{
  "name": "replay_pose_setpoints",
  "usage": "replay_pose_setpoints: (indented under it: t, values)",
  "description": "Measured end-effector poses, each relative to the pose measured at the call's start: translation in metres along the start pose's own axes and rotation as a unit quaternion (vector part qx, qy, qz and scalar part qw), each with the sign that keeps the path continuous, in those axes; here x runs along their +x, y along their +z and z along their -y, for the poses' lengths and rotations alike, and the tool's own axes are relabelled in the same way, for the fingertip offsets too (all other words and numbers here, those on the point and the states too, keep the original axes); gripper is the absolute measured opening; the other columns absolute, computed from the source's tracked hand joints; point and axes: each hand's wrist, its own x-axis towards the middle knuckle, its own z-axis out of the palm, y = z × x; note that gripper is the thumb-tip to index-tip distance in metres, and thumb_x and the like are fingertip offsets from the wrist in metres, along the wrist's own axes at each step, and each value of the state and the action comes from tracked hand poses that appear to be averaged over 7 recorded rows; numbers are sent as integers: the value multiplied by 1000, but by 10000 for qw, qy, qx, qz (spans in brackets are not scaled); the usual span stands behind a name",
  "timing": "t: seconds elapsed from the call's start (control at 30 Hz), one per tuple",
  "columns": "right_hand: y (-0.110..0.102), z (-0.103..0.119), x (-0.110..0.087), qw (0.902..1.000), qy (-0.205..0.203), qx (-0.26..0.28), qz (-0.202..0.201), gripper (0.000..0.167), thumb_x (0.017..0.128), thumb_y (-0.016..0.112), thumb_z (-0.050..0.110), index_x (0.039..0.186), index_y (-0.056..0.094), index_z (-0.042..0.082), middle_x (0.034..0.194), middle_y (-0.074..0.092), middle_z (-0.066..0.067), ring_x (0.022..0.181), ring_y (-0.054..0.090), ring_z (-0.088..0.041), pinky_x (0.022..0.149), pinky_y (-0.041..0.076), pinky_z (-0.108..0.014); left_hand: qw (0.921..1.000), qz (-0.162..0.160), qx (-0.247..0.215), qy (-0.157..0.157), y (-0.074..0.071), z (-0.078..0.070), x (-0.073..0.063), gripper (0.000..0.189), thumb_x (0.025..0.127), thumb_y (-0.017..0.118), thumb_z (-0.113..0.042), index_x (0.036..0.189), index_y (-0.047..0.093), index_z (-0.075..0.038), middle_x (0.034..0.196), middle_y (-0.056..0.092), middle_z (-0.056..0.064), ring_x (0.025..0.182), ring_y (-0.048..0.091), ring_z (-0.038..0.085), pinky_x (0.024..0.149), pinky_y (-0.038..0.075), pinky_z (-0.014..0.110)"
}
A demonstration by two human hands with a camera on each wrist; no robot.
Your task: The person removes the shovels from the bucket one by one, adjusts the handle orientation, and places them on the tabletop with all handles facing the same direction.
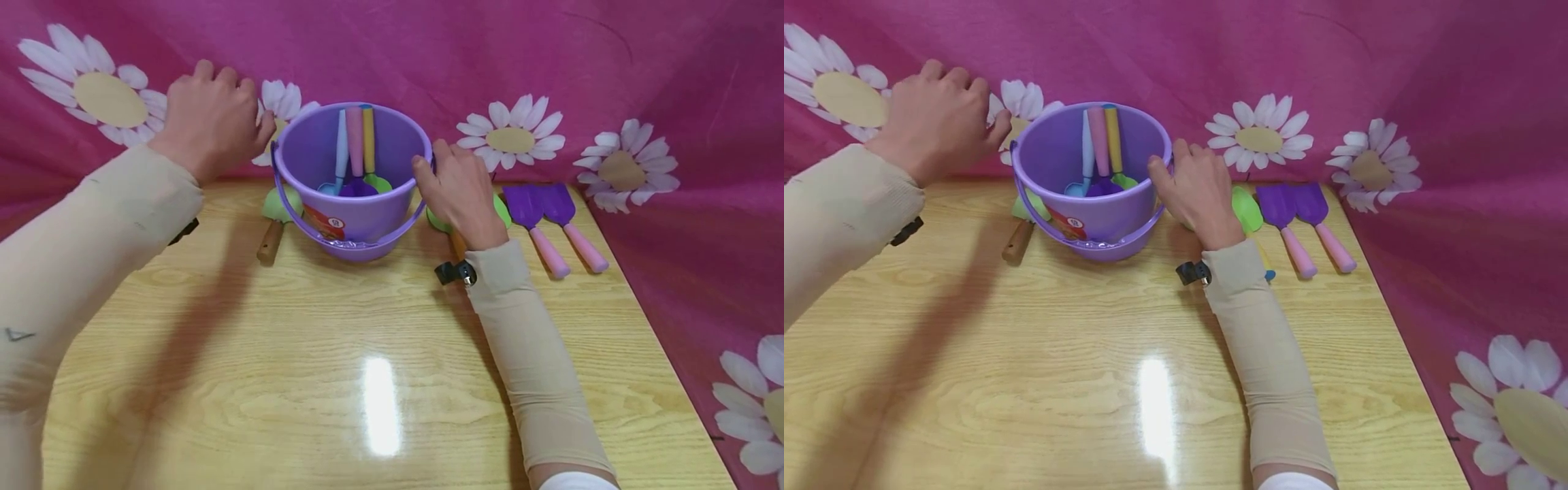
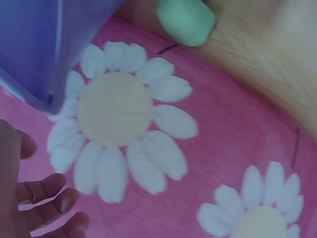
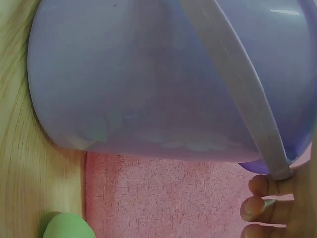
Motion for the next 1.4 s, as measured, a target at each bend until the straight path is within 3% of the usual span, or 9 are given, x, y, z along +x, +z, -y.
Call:
replay_pose_setpoints:
  t: [0.17,0.4,0.47,0.57,0.67,0.8,0.9,1.1,1.4]
  values:
    - [1,2,-2,9999,-101,12,-20,50,102,36,49,100,58,4,88,58,-17,88,59,-38,81,46,-49,9983,-160,411,390,-4,-20,8,49,102,43,-31,116,58,12,115,63,34,106,54,47,95,52,61]
    - [-1,8,-3,9998,-181,74,-95,48,101,37,48,98,57,4,87,58,-16,87,58,-37,78,46,-48,9930,-427,149,1087,-13,-41,21,42,101,51,-27,118,62,9,117,67,32,105,59,47,93,53,57]
    - [-2,10,-2,9998,-178,92,-73,48,101,37,48,99,57,4,88,58,-16,88,58,-37,78,46,-48,9848,-527,-4,1655,-13,-44,25,37,98,54,-21,116,65,9,114,69,31,104,59,46,92,53,57]
    - [-3,13,-2,9998,-138,117,18,47,101,37,47,101,57,5,90,58,-16,88,58,-36,78,46,-47,9633,-529,-145,2629,-9,-49,28,28,93,58,-13,109,71,6,108,71,26,101,58,43,87,52,56]
    - [-3,15,-4,9998,-89,168,114,46,101,37,47,103,57,5,90,58,-15,88,57,-35,78,45,-45,9487,-75,-127,3159,-4,-56,31,23,91,59,-10,104,75,0,107,72,21,101,58,40,86,52,55]
    - [-3,17,-7,9997,-56,230,118,45,101,37,47,102,56,6,89,57,-14,86,56,-33,76,43,-43,9450,594,65,3216,3,-63,32,22,90,55,-7,96,76,-3,108,74,18,102,62,37,90,53,53]
    - [-4,17,-8,9996,-55,257,100,44,101,38,47,101,56,6,88,56,-13,85,56,-33,74,42,-42,9416,771,106,3276,7,-67,32,23,90,54,-6,92,77,-3,105,76,19,99,64,37,89,54,51]
    - [-7,16,-9,9995,-38,291,76,44,101,38,46,100,55,6,86,55,-13,82,55,-32,72,41,-40,9299,789,200,3586,8,-74,36,23,88,54,-5,89,77,-3,102,78,18,92,68,39,87,55,52]
    - [-7,19,-11,9996,-36,261,135,42,101,38,46,100,54,7,86,56,-12,83,56,-32,73,42,-42,9180,469,722,3872,21,-78,35,23,92,59,-10,102,78,-1,110,77,18,109,65,38,100,46,48]
